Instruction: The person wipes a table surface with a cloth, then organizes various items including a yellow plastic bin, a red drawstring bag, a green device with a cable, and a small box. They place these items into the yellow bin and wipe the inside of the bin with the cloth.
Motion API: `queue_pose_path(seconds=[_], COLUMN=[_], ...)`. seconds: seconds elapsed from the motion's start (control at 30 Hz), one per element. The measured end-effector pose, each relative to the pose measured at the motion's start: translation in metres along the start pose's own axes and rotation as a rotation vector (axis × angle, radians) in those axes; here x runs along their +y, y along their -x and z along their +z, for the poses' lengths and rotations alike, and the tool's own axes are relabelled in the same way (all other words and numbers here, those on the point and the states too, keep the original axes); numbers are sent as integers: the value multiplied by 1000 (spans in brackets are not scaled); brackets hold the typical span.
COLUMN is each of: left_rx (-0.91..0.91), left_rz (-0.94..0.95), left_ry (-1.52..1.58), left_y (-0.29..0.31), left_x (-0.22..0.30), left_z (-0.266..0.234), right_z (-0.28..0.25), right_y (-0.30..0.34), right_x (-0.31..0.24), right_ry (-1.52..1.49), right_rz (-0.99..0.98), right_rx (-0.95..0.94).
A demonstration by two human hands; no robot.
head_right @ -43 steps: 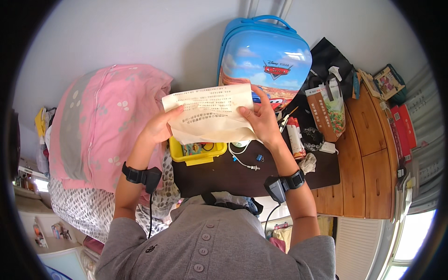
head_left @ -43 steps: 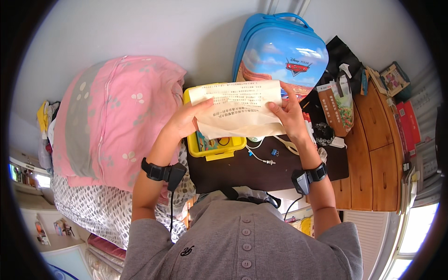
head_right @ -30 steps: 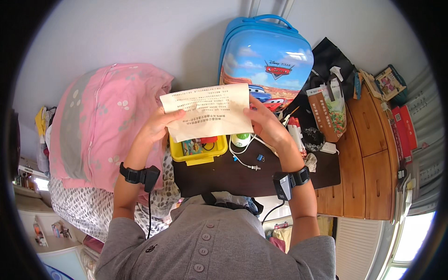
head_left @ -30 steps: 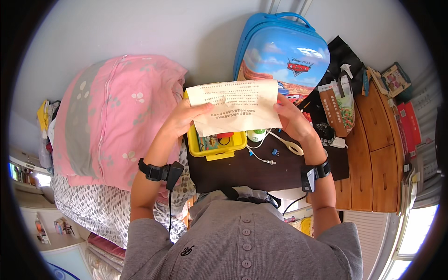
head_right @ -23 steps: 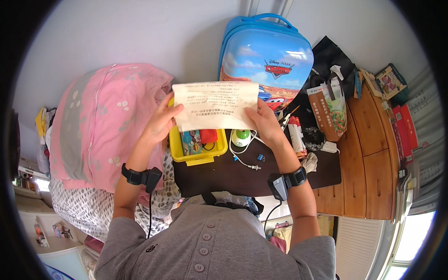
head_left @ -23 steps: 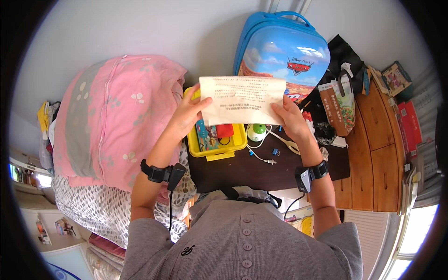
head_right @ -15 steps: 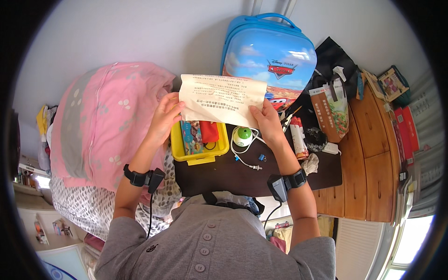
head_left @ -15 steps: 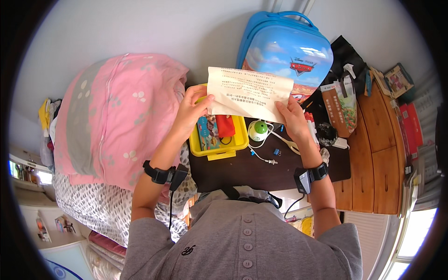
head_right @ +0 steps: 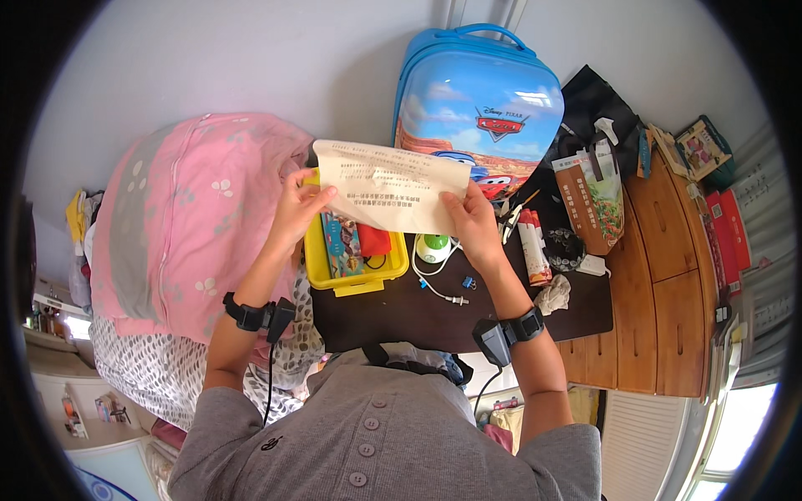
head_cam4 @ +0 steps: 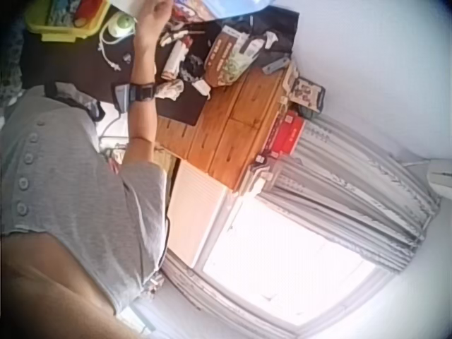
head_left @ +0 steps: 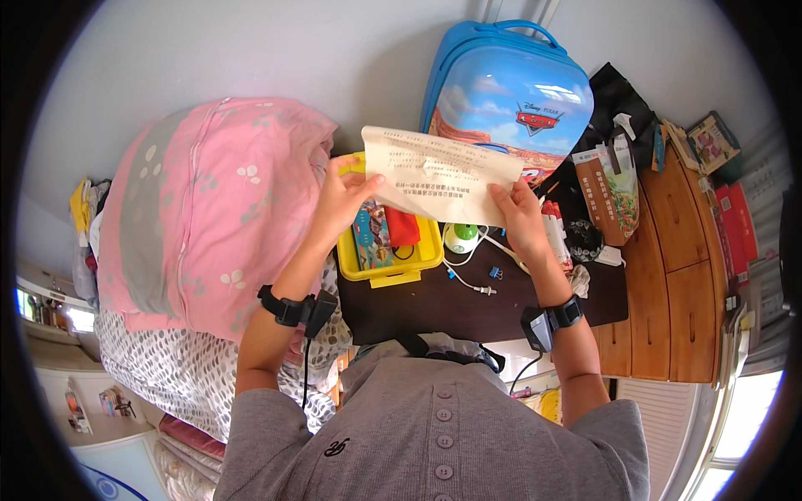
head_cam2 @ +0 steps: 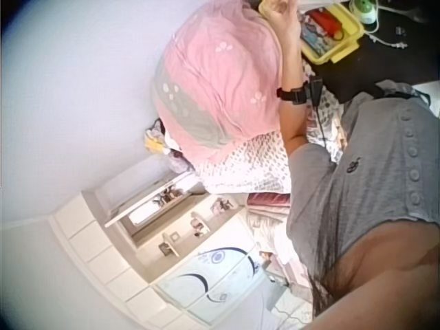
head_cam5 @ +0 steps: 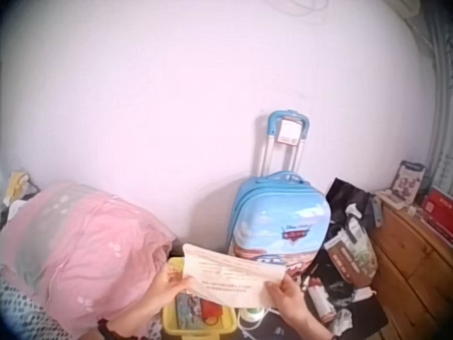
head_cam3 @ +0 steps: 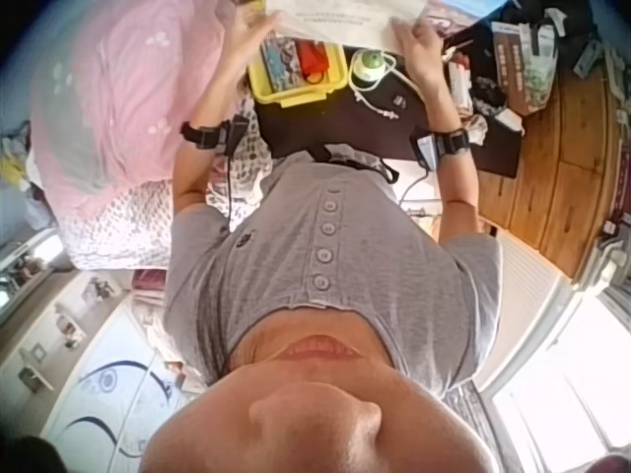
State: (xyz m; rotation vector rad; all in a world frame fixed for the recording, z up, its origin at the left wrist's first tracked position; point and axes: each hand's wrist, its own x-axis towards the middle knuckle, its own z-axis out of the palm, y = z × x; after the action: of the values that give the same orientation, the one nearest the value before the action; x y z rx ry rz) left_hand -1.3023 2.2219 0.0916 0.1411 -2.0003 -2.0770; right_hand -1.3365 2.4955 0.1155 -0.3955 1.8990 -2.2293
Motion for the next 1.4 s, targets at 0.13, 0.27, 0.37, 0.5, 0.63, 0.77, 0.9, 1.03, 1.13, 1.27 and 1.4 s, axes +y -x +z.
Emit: queue_pose_path(seconds=[0.13,0.27,0.37,0.5,0.63,0.77,0.9,1.03,1.13,1.27,1.4], left_rx=[2,-219,-124,52,156,240,175,9,4,48,38], left_rz=[276,91,16,222,434,546,644,921,825,638,490], left_ry=[16,-13,105,-91,-373,-445,-789,-818,-818,-674,-538], left_y=[4,-6,-6,-2,3,-6,-2,2,8,10,-1], left_x=[38,44,46,47,52,58,58,54,58,64,63], left_z=[16,-1,5,16,17,-1,-11,16,13,-5,-22], right_z=[1,1,2,2,5,31,35,77,77,20,-36], right_y=[7,10,13,12,-6,-11,-23,-32,-31,-24,-9], right_x=[3,6,8,-10,-54,-105,-120,-80,-71,-41,-36], right_ry=[26,66,76,89,694,829,861,965,1009,1122,1200], right_rz=[52,71,91,64,-433,-431,-523,-657,-391,-376,-175], right_rx=[-64,-87,-96,-195,-110,-255,-176,-538,-536,-505,-292])
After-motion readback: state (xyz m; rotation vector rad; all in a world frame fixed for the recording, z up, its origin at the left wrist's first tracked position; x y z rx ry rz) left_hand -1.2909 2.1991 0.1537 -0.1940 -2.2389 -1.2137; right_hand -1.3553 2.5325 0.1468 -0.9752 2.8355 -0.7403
